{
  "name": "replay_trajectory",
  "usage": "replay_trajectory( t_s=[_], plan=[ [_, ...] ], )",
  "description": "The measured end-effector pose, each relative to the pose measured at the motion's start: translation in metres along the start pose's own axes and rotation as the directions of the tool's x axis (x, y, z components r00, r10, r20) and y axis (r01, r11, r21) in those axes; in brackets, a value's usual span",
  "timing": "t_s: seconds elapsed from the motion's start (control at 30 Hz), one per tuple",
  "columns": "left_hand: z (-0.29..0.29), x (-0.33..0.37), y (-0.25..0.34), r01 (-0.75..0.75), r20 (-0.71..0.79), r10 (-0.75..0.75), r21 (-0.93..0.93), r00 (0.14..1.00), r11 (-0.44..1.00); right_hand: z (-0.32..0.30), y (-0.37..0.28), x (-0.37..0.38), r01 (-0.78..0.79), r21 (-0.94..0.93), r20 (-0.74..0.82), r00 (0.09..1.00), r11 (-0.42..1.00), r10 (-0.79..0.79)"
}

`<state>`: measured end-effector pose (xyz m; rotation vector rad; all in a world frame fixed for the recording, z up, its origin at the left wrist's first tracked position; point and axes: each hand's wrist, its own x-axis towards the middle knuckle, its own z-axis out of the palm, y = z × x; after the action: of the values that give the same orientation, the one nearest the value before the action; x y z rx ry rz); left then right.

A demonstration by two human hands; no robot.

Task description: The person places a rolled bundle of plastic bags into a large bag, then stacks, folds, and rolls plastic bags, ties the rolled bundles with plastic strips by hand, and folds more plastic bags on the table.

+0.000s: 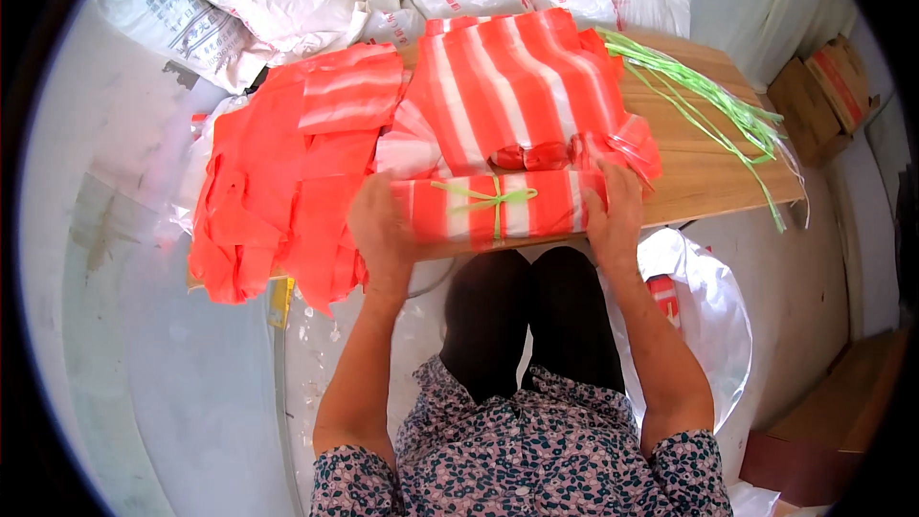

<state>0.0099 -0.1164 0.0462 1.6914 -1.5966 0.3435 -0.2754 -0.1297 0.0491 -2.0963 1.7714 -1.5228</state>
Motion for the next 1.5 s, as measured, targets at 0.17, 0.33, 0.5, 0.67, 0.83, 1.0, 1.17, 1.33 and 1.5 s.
replay_trajectory(
  t_s=[0.17,0.33,0.5,0.67,0.83,1.0,1.17,1.33,1.5],
  plan=[
    [0.008,-0.009,0.056,-0.388,0.199,0.389,-0.044,0.899,0.921,0.024,-0.035,-0.027,0.287,0.077,0.184,0.937,0.955,-0.296],
    [0.021,-0.012,0.04,-0.331,0.436,0.325,-0.064,0.839,0.942,0.03,-0.04,-0.029,0.441,0.031,0.457,0.792,0.897,-0.405],
    [0.023,-0.021,0.037,-0.37,0.304,0.364,-0.041,0.88,0.928,0.039,-0.041,-0.011,0.242,0.149,0.42,0.862,0.959,-0.283],
    [0.024,-0.025,0.036,-0.437,0.302,0.424,-0.026,0.854,0.899,0.049,-0.044,0.005,0.375,0.064,0.442,0.82,0.925,-0.363],
    [0.024,-0.024,0.035,-0.397,0.284,0.389,-0.033,0.876,0.917,0.055,-0.049,0.011,0.33,-0.042,0.51,0.819,0.943,-0.263],
    [0.023,-0.023,0.037,-0.366,0.28,0.369,-0.068,0.886,0.928,0.06,-0.049,0.007,0.37,-0.074,0.391,0.865,0.926,-0.314],
    [0.019,-0.018,0.039,-0.339,0.272,0.357,-0.112,0.894,0.934,0.053,-0.048,0.013,0.495,-0.114,0.528,0.765,0.861,-0.37],
    [0.025,-0.016,0.029,-0.205,0.351,0.239,-0.131,0.905,0.97,0.06,-0.043,0.002,0.287,0.028,0.382,0.882,0.957,-0.276],
    [0.028,-0.01,0.056,-0.354,0.295,0.367,-0.099,0.882,0.93,0.068,-0.035,-0.006,0.405,-0.066,0.443,0.831,0.912,-0.337]
  ],
)
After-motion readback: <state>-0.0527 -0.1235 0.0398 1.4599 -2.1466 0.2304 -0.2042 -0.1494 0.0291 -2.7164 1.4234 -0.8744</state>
